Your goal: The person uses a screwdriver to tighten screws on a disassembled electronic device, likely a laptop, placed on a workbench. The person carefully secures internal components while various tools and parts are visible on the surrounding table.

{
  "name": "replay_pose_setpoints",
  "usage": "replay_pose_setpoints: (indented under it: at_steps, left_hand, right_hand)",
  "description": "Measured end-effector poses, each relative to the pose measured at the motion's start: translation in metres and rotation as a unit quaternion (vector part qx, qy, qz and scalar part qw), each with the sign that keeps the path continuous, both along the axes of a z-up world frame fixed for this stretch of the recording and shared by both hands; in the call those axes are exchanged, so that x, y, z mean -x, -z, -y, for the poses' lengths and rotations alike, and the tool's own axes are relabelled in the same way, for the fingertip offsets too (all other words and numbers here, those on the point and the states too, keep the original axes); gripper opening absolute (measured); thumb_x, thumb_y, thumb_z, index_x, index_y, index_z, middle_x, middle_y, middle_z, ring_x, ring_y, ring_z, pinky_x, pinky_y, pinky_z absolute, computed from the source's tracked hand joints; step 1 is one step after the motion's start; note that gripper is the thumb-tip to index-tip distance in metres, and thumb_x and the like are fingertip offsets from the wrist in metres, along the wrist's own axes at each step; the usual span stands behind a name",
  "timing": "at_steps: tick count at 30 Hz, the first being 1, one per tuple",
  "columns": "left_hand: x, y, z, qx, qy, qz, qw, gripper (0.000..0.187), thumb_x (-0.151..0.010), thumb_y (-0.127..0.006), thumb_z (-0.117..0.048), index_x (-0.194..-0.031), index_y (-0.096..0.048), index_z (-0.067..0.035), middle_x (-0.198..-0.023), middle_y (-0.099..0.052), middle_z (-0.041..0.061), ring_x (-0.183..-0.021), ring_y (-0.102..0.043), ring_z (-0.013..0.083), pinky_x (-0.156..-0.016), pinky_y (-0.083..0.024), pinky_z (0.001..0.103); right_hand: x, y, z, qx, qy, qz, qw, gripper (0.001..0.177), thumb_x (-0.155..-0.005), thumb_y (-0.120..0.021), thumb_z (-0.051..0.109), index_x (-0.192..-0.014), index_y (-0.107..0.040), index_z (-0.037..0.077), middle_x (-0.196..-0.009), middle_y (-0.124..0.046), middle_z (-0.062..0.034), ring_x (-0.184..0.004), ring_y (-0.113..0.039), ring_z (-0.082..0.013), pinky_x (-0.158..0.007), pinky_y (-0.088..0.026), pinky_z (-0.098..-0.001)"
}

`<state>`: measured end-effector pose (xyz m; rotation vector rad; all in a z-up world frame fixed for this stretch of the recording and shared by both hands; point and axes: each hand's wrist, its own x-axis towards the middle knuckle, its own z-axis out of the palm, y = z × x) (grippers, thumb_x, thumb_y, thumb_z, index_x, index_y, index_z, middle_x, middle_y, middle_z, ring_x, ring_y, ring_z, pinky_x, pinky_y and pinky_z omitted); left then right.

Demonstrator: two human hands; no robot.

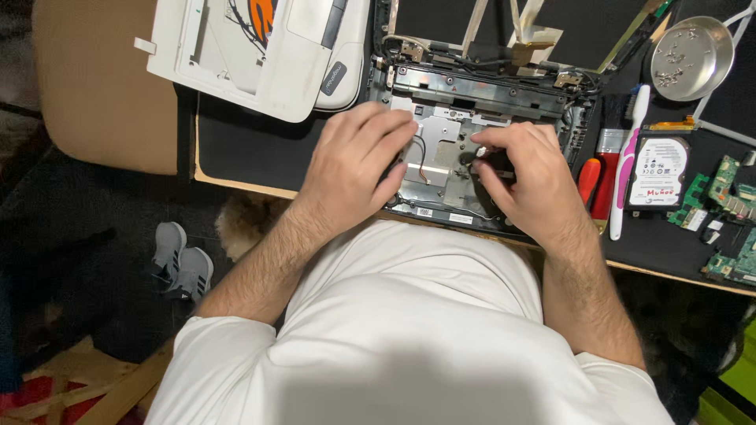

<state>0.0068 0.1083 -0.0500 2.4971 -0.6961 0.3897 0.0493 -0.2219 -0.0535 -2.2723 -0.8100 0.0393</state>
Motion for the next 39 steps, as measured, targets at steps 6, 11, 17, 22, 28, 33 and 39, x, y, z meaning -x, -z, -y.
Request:
replay_pose_setpoints:
  at_steps: [6, 11, 17, 22, 28, 33, 39]
  left_hand:
    - [-0.002, 0.015, 0.013, -0.053, 0.018, 0.018, 0.998, 0.042, -0.129, -0.064, -0.039, -0.155, -0.076, -0.009, -0.154, -0.076, 0.01, -0.152, -0.067, 0.0302, -0.135, -0.043, 0.055]
    - [-0.006, 0.007, 0.017, -0.067, 0.014, 0.019, 0.997, 0.049, -0.129, -0.061, -0.051, -0.15, -0.077, -0.01, -0.148, -0.072, 0.009, -0.148, -0.065, 0.0294, -0.133, -0.041, 0.055]
    - [-0.004, 0.0, 0.029, -0.087, -0.001, 0.002, 0.996, 0.047, -0.115, -0.082, -0.047, -0.152, -0.076, -0.018, -0.146, -0.065, 0.007, -0.144, -0.059, 0.0316, -0.128, -0.041, 0.059]
    - [-0.005, -0.009, 0.039, -0.096, -0.025, -0.024, 0.995, 0.054, -0.099, -0.097, -0.041, -0.145, -0.078, -0.019, -0.141, -0.062, 0.005, -0.142, -0.058, 0.0309, -0.126, -0.041, 0.06]
    - [-0.002, -0.008, 0.043, -0.123, -0.026, -0.03, 0.992, 0.06, -0.097, -0.097, -0.038, -0.151, -0.078, -0.02, -0.144, -0.063, 0.007, -0.145, -0.058, 0.0325, -0.129, -0.041, 0.063]
    - [-0.006, 0.003, 0.033, -0.07, -0.006, -0.013, 0.997, 0.061, -0.105, -0.093, -0.052, -0.156, -0.079, -0.022, -0.143, -0.069, 0.007, -0.145, -0.063, 0.0346, -0.129, -0.042, 0.065]
    - [0.009, 0.017, 0.019, 0.059, -0.046, -0.036, 0.997, 0.058, -0.12, -0.087, -0.045, -0.164, -0.072, -0.01, -0.173, -0.06, 0.017, -0.172, -0.043, 0.0527, -0.141, -0.032, 0.072]
  right_hand:
    - [0.003, -0.009, -0.003, 0.017, -0.012, 0.035, 0.999, 0.044, -0.109, -0.092, -0.006, -0.147, -0.078, 0.012, -0.121, -0.08, -0.0012, -0.118, -0.08, -0.0294, -0.113, -0.057, -0.0475]
    - [0.009, -0.014, -0.003, -0.003, -0.007, 0.034, 0.999, 0.046, -0.109, -0.091, -0.008, -0.15, -0.076, 0.008, -0.133, -0.081, -0.0067, -0.127, -0.08, -0.0347, -0.113, -0.058, -0.0511]
    - [0.02, -0.024, -0.003, -0.037, 0.011, 0.038, 0.999, 0.045, -0.108, -0.091, -0.008, -0.149, -0.076, 0.004, -0.139, -0.081, -0.012, -0.133, -0.08, -0.0417, -0.113, -0.063, -0.0565]
    - [0.025, -0.014, 0.001, -0.063, 0.016, 0.042, 0.997, 0.035, -0.109, -0.09, -0.004, -0.142, -0.081, 0.005, -0.139, -0.08, -0.0107, -0.134, -0.08, -0.0408, -0.116, -0.064, -0.0564]
    - [0.028, -0.005, -0.003, -0.075, 0.037, 0.089, 0.993, 0.021, -0.109, -0.092, -0.004, -0.124, -0.086, 0.009, -0.13, -0.081, -0.0063, -0.128, -0.082, -0.0386, -0.111, -0.065, -0.054]
    - [0.032, -0.006, -0.002, -0.129, 0.049, 0.133, 0.982, 0.018, -0.105, -0.096, -0.004, -0.109, -0.09, 0.013, -0.12, -0.085, -0.0042, -0.115, -0.084, -0.0369, -0.105, -0.067, -0.0517]
    - [0.048, -0.002, 0.022, -0.168, 0.113, 0.106, 0.974, 0.018, -0.107, -0.093, -0.011, -0.115, -0.091, 0.005, -0.114, -0.085, -0.0134, -0.106, -0.082, -0.0429, -0.098, -0.067, -0.0554]
